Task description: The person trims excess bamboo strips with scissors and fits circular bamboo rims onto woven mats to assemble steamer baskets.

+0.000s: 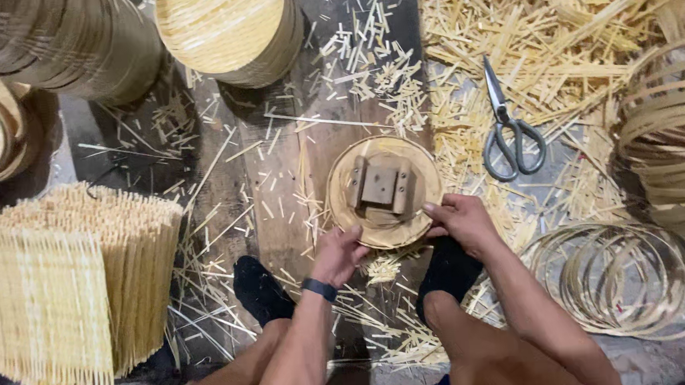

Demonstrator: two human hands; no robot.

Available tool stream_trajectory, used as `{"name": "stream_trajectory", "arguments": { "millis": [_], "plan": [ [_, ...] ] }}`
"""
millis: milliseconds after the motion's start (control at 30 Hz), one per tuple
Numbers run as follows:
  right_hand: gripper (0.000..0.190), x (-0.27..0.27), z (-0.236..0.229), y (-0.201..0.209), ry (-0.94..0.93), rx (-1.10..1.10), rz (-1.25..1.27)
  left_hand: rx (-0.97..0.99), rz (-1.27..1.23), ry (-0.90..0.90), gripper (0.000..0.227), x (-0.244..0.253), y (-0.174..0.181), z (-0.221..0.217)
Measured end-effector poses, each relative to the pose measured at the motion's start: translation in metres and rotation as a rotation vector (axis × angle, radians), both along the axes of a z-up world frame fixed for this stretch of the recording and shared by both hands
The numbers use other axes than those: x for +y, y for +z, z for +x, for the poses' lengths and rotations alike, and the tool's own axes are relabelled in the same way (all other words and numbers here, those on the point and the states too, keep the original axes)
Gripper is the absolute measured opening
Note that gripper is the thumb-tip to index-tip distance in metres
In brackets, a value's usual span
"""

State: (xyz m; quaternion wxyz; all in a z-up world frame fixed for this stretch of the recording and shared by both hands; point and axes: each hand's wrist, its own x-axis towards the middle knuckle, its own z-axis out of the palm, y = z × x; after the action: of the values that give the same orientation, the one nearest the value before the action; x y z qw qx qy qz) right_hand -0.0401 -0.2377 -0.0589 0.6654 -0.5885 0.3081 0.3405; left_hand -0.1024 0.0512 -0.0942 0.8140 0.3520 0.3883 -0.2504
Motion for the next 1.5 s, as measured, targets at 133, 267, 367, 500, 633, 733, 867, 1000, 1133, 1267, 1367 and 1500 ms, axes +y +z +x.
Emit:
{"name": "stream_trajectory", "arguments": {
  "millis": [133,267,367,500,633,733,867,1000,1133,1267,1367,1500],
  "plan": [
    [0.03,0.006,0.007,-0.013,0.076,0.004,-0.052,0.053,0.077,0.008,0.021,-0.014,-0.013,-0.012],
    [0.022,0.01,0.006,-0.024,0.035,0.041,-0.088,0.14,0.141,0.042,0.024,-0.021,-0.015,-0.007],
    [0.031,0.015,0.001,-0.027,0.084,-0.002,-0.223,0.13,0.134,0.042,0.025,-0.021,-0.016,-0.008],
    [0.031,0.019,-0.004,-0.025,0.082,-0.025,-0.252,0.11,0.121,0.063,0.024,-0.019,-0.023,-0.011],
    [0.031,0.023,-0.004,-0.023,0.079,-0.023,-0.241,0.106,0.221,-0.015,0.026,-0.013,-0.024,-0.01],
    [0.038,0.022,0.0,-0.012,0.152,0.01,-0.221,0.097,0.374,-0.114,0.032,-0.006,0.0,0.009],
    [0.07,0.013,0.018,0.021,0.347,-0.37,-0.581,-0.154,0.809,-0.437,0.052,0.015,0.073,0.049],
    [0.105,0.021,0.031,0.062,0.171,-0.18,-0.048,-0.615,1.102,-0.529,0.06,-0.011,0.119,0.07],
    [0.103,0.042,0.041,0.085,-0.085,-0.081,0.208,-0.847,1.035,-0.24,0.052,-0.062,0.115,0.077],
    [0.095,0.039,0.037,0.102,-0.19,-0.053,0.4,-0.729,1.15,-0.285,0.053,-0.072,0.11,0.08],
    [0.091,0.045,0.028,0.093,-0.221,-0.094,0.317,-0.752,1.221,-0.398,0.051,-0.073,0.115,0.082],
    [0.08,0.037,0.018,0.074,-0.229,-0.084,0.491,-1.113,1.213,-0.398,0.043,-0.062,0.125,0.077]
  ]
}}
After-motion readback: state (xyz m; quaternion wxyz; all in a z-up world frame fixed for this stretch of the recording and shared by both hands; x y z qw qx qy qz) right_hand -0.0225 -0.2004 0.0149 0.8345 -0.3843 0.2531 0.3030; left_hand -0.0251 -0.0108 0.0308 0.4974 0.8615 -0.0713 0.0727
